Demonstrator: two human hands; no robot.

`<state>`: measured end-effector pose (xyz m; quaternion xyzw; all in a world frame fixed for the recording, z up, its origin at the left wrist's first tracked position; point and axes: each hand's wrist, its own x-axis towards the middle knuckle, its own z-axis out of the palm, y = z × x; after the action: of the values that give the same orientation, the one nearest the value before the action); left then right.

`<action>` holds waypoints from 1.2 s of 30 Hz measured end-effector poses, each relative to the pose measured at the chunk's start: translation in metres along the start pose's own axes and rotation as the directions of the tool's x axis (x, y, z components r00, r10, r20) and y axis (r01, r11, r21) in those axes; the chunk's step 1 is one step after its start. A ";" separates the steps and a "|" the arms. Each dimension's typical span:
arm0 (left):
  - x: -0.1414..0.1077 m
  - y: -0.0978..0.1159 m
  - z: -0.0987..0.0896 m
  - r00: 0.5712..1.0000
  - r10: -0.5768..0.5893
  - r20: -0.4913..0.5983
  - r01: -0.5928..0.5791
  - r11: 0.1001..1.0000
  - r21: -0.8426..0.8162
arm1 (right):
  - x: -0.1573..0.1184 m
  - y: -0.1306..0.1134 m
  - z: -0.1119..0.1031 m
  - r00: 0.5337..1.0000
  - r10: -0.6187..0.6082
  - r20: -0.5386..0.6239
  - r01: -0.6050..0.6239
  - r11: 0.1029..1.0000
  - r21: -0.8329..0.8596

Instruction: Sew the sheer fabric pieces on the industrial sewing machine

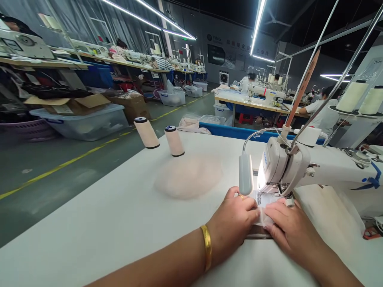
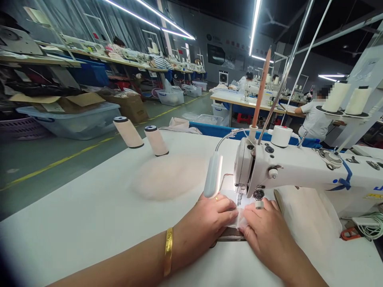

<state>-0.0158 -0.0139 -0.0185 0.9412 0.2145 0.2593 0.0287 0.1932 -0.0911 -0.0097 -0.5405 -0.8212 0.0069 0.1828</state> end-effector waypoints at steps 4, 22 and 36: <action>0.006 -0.004 -0.002 1.000 -0.024 0.006 0.024 1.000 -0.005 | -0.001 -0.001 0.000 1.000 0.025 0.000 -0.025 1.000 0.018; 0.003 -0.003 -0.015 1.000 0.002 0.011 0.001 0.972 -0.234 | 0.007 -0.004 0.018 0.968 -0.147 -0.205 0.156 0.987 0.026; -0.005 0.006 -0.015 1.000 0.012 0.020 -0.010 0.998 -0.062 | 0.002 -0.006 0.013 0.959 -0.180 -0.218 0.168 0.983 -0.073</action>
<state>-0.0246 -0.0216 -0.0071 0.9437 0.2010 0.2562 0.0584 0.1829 -0.0900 -0.0201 -0.4683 -0.8395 -0.0921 0.2597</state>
